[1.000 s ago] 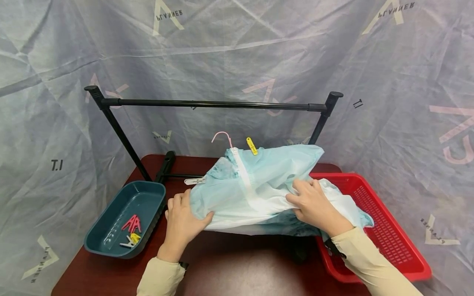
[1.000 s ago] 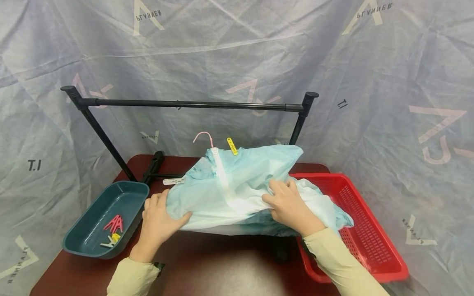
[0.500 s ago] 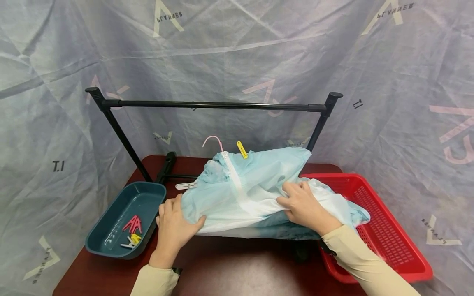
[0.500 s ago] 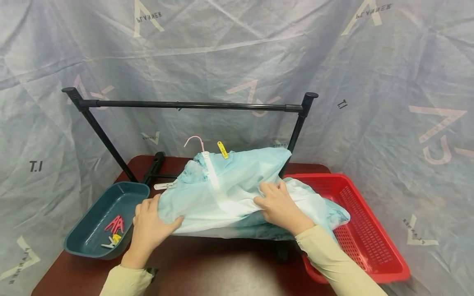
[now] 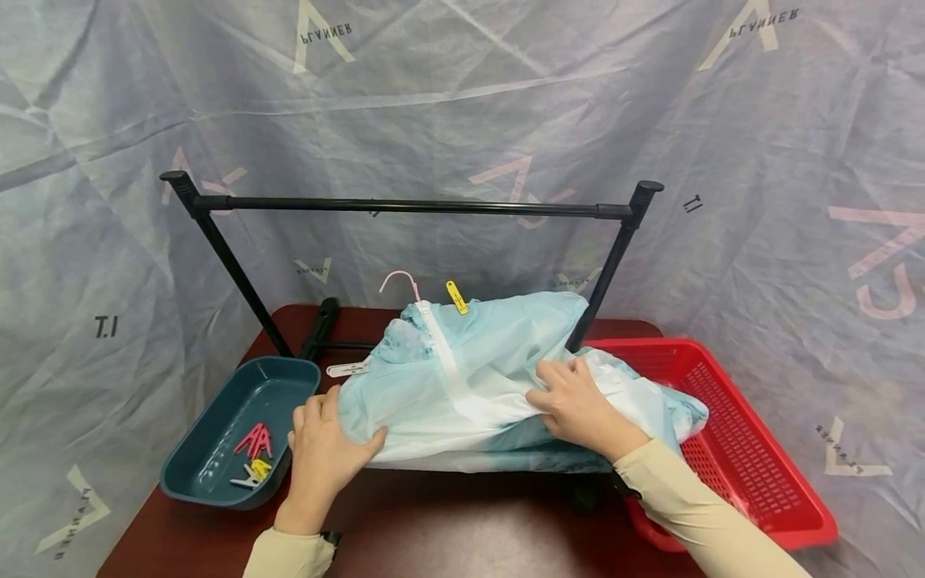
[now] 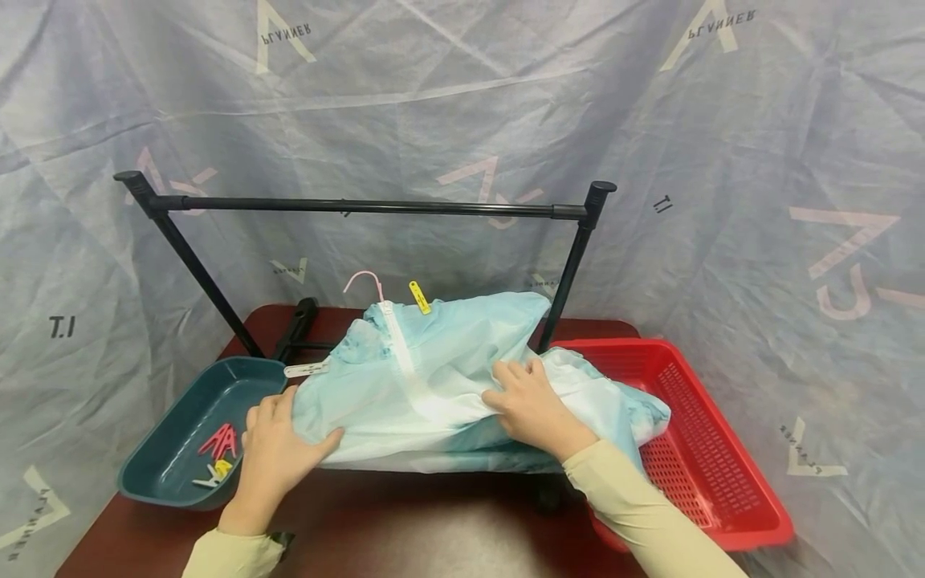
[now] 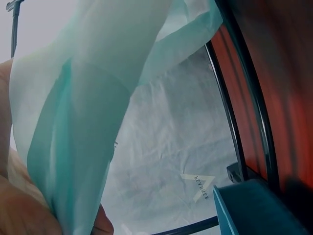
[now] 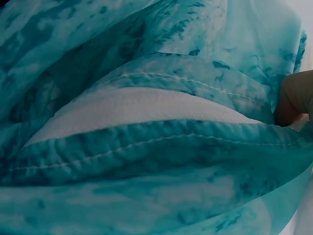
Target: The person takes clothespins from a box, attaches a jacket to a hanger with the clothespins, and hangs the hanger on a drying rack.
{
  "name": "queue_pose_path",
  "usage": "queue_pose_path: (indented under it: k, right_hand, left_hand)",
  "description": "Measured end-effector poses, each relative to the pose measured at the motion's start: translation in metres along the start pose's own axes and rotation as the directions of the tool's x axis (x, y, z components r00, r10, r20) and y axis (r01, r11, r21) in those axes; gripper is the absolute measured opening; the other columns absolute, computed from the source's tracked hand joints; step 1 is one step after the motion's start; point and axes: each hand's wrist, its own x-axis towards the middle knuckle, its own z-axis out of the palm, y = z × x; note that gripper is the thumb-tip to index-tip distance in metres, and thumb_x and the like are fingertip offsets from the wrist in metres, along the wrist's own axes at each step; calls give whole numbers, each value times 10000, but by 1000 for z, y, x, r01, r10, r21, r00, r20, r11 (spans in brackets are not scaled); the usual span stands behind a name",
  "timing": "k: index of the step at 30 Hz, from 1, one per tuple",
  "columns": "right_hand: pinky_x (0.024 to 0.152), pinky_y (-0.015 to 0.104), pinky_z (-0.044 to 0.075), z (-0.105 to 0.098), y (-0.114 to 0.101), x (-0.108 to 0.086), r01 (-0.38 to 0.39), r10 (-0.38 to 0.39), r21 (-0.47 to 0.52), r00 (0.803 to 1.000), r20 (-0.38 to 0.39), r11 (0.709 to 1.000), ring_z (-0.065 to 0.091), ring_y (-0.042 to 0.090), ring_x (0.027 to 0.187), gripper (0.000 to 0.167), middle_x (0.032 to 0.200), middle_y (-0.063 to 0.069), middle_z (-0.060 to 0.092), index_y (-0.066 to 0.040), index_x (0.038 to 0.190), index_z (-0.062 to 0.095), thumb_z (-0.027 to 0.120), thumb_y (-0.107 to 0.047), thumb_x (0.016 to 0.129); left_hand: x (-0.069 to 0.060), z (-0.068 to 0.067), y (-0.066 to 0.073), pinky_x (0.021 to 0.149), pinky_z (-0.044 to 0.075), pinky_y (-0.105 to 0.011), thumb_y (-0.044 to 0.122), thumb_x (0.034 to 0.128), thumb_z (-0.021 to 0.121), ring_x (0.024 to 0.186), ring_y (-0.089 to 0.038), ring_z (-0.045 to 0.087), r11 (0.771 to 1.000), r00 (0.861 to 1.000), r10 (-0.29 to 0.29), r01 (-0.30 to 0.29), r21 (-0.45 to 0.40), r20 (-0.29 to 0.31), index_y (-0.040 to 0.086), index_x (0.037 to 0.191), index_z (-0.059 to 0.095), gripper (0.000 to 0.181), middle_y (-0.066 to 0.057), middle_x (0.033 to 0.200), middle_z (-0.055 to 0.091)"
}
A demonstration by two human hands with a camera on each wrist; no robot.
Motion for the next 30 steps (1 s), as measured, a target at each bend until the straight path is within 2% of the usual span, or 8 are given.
queue_pose_path:
  k: [6, 15, 30]
  right_hand:
    - [614, 433, 267, 5, -2, 1, 9, -9, 2, 1000, 15, 1000, 435, 242, 688, 227, 853, 89, 468, -159, 711, 496, 639, 7, 651]
    - [609, 432, 276, 13, -6, 2, 21, -21, -12, 1000, 16, 1000, 435, 251, 696, 189, 860, 88, 472, -157, 719, 488, 606, -22, 661]
    - [640, 424, 280, 31, -17, 5, 19, -19, 6, 998, 62, 1000, 433, 232, 716, 163, 878, 72, 472, -170, 733, 509, 623, -54, 731]
  left_hand:
    - [-3, -4, -4, 829, 348, -655, 409, 706, 837, 1128, -456, 368, 1000, 1000, -12, 11, 16, 12, -96, 1347, 455, 901, -298, 1237, 457]
    - [-6, -6, -12, 783, 362, -651, 392, 673, 858, 1090, -464, 397, 1000, 999, 6, -5, 26, -40, -91, 1326, 479, 896, -294, 1205, 478]
    - [-14, -19, -25, 784, 374, -634, 365, 656, 868, 1041, -469, 405, 999, 998, -3, 6, 51, -60, -126, 1302, 480, 899, -316, 1177, 480]
